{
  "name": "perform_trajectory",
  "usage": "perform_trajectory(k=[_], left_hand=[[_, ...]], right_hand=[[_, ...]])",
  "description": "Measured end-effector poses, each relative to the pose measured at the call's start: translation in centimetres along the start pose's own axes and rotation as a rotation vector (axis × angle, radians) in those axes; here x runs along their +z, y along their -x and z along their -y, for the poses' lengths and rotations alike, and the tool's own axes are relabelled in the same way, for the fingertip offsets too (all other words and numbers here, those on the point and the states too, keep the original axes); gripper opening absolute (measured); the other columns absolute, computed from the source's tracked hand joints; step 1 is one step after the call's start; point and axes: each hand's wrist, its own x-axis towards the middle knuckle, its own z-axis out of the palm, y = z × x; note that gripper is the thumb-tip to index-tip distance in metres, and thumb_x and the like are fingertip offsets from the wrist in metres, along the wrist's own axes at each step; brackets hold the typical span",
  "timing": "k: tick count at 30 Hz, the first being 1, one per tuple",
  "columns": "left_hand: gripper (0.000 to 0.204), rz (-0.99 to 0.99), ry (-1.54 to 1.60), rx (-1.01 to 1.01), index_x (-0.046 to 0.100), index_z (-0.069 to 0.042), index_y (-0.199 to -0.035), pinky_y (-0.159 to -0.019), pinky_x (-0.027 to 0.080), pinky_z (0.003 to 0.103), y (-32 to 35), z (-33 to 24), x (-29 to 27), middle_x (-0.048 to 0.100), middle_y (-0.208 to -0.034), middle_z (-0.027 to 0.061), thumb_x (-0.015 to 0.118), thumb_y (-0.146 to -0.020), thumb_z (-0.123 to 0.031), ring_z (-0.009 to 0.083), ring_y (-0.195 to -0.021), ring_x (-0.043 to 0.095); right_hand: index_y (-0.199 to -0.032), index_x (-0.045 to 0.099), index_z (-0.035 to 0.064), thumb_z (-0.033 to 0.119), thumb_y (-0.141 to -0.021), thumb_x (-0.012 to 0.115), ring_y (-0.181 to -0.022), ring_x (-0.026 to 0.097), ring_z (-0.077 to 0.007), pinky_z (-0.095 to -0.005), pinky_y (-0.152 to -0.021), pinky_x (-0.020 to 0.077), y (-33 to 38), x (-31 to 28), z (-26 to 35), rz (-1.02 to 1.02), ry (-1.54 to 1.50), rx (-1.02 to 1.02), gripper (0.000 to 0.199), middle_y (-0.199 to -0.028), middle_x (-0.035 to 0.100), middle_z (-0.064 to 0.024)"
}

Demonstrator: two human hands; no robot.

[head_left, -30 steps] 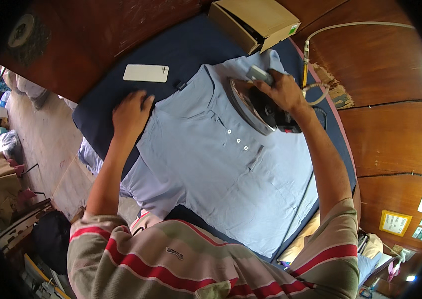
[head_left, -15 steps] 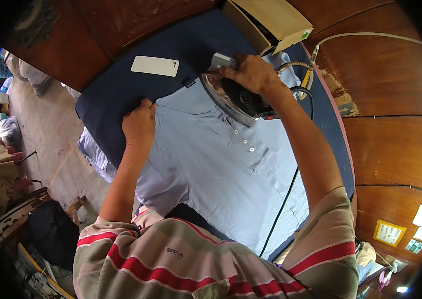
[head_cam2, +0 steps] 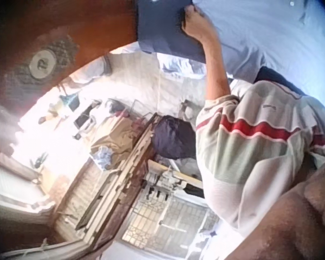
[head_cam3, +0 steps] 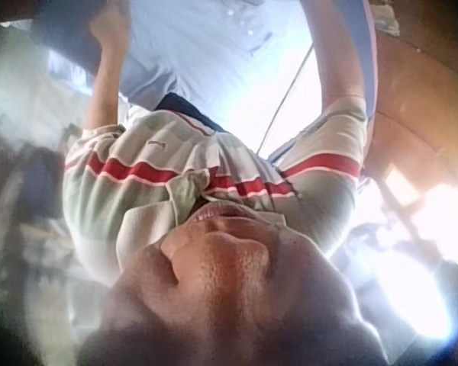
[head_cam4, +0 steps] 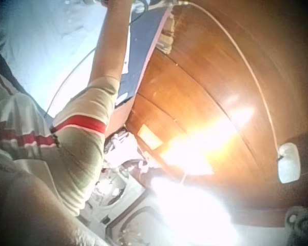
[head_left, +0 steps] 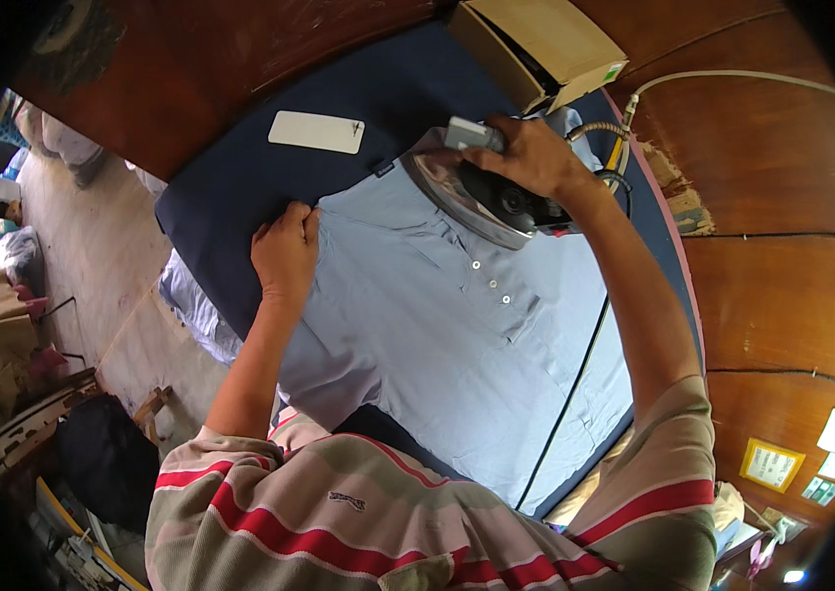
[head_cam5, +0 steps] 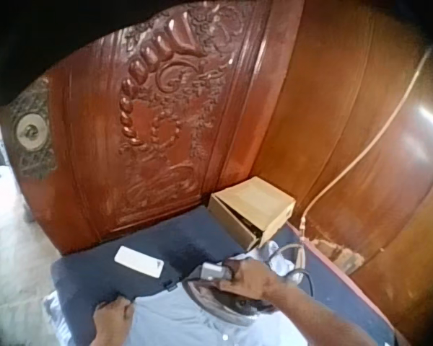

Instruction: The person irons a light blue shirt on a padded workspace using a handheld iron, smoothing the fabric by hand and pressing the iron over the collar and body of the garment.

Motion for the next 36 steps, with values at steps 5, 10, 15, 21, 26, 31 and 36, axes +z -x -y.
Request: perform_trajectory(k=[5, 10, 15, 21, 26, 31, 36], left_hand=[[0.018, 0.001, 0.023, -0.015, 0.055, -0.011, -0.077, -0.067, 0.045, 0.037, 0.0, -0.3, -0.3, 0.063, -0.068, 0.0062, 0.058, -0.086, -0.027, 0.0274, -0.065, 0.060], [0.018, 0.027, 0.003, -0.031, 0.056, -0.011, -0.078, -0.069, 0.045, 0.038, 0.1, 0.2, -0.3, 0.062, -0.069, 0.0068, 0.058, -0.085, -0.027, 0.0279, -0.067, 0.060], [0.019, 0.024, 0.045, -0.014, 0.055, -0.010, -0.078, -0.070, 0.045, 0.039, 0.0, -0.1, -0.4, 0.062, -0.069, 0.0075, 0.057, -0.085, -0.027, 0.0283, -0.067, 0.060], [0.019, 0.019, 0.069, -0.019, 0.054, -0.010, -0.077, -0.069, 0.044, 0.038, -0.2, -0.2, -0.4, 0.062, -0.069, 0.0070, 0.057, -0.086, -0.026, 0.0279, -0.066, 0.059], [0.018, 0.023, 0.080, -0.024, 0.055, -0.010, -0.077, -0.070, 0.044, 0.038, -0.1, 0.0, -0.6, 0.063, -0.070, 0.0069, 0.056, -0.086, -0.026, 0.0277, -0.066, 0.059], [0.019, -0.048, 0.131, 0.001, 0.056, -0.011, -0.075, -0.066, 0.045, 0.040, 0.1, 0.1, -0.3, 0.060, -0.065, 0.0082, 0.059, -0.084, -0.027, 0.0315, -0.065, 0.059], [0.019, -0.029, 0.137, -0.003, 0.056, -0.011, -0.075, -0.066, 0.045, 0.041, 0.3, 0.2, -0.3, 0.061, -0.066, 0.0089, 0.059, -0.084, -0.027, 0.0315, -0.065, 0.059]], right_hand=[[-0.104, 0.062, 0.0038, 0.048, -0.077, 0.058, -0.076, 0.065, -0.0333, -0.0388, -0.073, 0.0515, -0.2, 1.3, 3.7, 0.178, 0.157, -0.256, 0.052, -0.080, 0.066, -0.0200], [-0.105, 0.063, 0.0066, 0.047, -0.077, 0.059, -0.075, 0.065, -0.0319, -0.0387, -0.071, 0.0525, -1.5, 1.2, 5.9, 0.230, 0.110, -0.198, 0.049, -0.079, 0.066, -0.0174], [-0.104, 0.063, 0.0067, 0.048, -0.078, 0.058, -0.076, 0.065, -0.0321, -0.0391, -0.071, 0.0523, -1.6, 1.7, 5.6, 0.189, 0.126, -0.185, 0.048, -0.079, 0.066, -0.0179], [-0.101, 0.060, 0.0037, 0.050, -0.080, 0.054, -0.084, 0.064, -0.0344, -0.0420, -0.075, 0.0507, 1.0, 1.1, 6.6, 0.121, 0.108, -0.047, 0.051, -0.082, 0.066, -0.0198], [-0.102, 0.059, 0.0011, 0.045, -0.082, 0.055, -0.079, 0.064, -0.0363, -0.0413, -0.073, 0.0510, 1.7, 1.8, 9.6, 0.014, 0.079, 0.005, 0.049, -0.080, 0.065, -0.0214], [-0.102, 0.059, 0.0020, 0.047, -0.083, 0.053, -0.081, 0.064, -0.0376, -0.0430, -0.073, 0.0505, 0.0, 3.9, 11.2, 0.032, 0.023, 0.081, 0.049, -0.083, 0.065, -0.0228], [-0.099, 0.060, 0.0013, 0.046, -0.083, 0.052, -0.080, 0.063, -0.0383, -0.0428, -0.073, 0.0505, -0.3, 4.7, 11.4, 0.019, 0.023, 0.119, 0.048, -0.081, 0.064, -0.0234]])
